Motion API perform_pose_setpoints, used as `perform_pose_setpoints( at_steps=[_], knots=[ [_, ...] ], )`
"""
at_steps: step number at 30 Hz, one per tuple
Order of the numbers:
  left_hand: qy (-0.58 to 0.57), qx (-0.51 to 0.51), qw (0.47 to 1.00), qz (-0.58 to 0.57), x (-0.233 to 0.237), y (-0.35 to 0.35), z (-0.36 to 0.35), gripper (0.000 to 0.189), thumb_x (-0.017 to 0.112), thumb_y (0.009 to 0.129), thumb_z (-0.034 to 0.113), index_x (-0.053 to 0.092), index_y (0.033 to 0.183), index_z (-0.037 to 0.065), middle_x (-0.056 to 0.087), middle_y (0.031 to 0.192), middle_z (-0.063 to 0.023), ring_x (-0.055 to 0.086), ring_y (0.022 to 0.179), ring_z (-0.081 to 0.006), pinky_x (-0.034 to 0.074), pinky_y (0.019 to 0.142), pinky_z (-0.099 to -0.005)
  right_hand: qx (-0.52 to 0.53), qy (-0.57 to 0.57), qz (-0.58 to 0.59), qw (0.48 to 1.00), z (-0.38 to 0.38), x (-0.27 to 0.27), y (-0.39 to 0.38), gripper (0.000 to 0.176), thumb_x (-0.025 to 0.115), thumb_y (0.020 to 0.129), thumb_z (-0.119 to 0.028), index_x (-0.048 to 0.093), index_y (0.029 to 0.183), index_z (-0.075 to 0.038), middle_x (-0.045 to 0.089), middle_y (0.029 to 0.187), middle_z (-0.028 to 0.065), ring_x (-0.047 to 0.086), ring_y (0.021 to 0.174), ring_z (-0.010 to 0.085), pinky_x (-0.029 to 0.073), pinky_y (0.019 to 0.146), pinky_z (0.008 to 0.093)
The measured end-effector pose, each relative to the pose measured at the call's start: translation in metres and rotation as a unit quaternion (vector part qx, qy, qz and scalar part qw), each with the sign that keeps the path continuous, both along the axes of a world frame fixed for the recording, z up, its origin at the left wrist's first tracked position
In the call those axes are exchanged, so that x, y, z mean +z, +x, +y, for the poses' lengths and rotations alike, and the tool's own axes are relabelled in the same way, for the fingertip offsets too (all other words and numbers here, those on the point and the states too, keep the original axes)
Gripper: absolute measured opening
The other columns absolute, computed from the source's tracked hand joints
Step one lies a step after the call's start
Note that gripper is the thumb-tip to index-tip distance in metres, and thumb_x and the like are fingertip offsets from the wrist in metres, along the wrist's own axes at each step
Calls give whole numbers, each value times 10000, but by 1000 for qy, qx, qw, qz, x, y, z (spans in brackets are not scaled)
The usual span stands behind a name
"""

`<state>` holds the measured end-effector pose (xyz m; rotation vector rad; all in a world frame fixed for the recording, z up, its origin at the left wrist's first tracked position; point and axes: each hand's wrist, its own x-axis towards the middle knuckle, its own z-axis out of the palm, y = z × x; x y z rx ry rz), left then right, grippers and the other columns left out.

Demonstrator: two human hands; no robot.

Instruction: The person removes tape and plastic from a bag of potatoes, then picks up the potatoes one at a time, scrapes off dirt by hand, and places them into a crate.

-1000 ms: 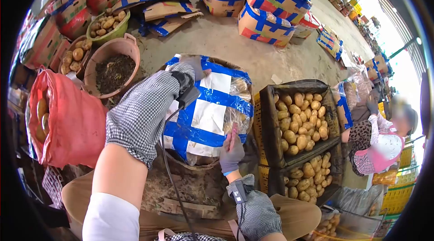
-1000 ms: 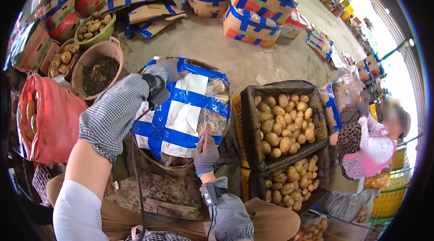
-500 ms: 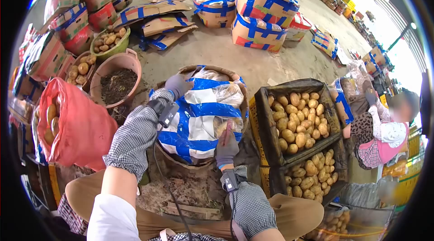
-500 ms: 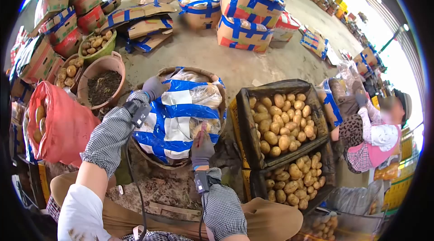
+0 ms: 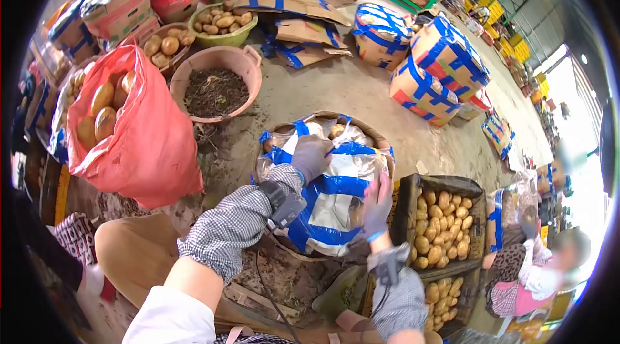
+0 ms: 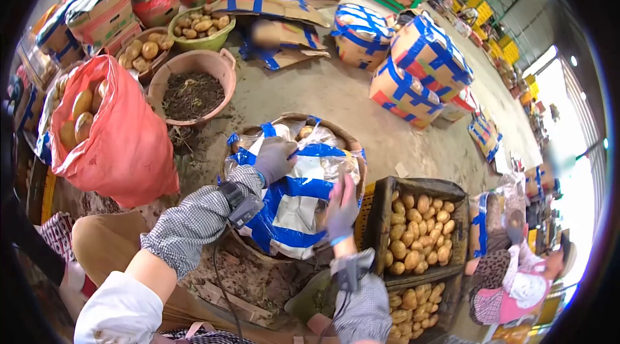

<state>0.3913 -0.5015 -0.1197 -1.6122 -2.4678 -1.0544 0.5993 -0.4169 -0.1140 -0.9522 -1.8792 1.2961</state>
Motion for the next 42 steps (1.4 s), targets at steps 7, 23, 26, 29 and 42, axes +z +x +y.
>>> perform_pose_setpoints(
  at_steps=[7,23,26,29,42],
  knots=[
    [29,-1,999,-20,-12,-3,2,171,677,702,195,643,830,87,642,801,-127,618,836,-317,457,783,-426,380,499,-298,719,60,43,-205,296,539,875,-158,636,1151,-206,653,871,138,640,841,338,508,706,430],
    [-95,47,988,-116,8,51,-16,173,580,812,246,678,866,113,667,721,-147,671,686,-320,522,660,-428,360,574,-436,592,53,39,-215,176,508,898,-244,660,887,-155,678,854,88,664,762,291,494,622,458],
    [-137,59,976,-156,14,54,-26,199,552,826,215,652,934,81,688,802,-155,679,755,-351,520,667,-465,254,578,-370,682,49,47,-190,248,474,941,-285,657,877,-131,671,841,108,652,740,314,492,603,436],
    [-159,13,974,-161,25,45,-30,285,582,862,346,635,899,68,666,813,-190,658,776,-364,514,709,-463,176,465,-283,820,50,74,-110,266,479,959,-294,639,1052,-104,656,854,152,634,771,342,487,633,432],
    [-178,-47,976,-119,120,174,-162,215,580,832,260,620,952,86,671,812,-174,666,783,-347,519,699,-451,-68,11,-13,998,-26,22,154,341,565,964,-253,557,1250,-68,508,745,-34,455,599,52,380,530,205]
  ],
)
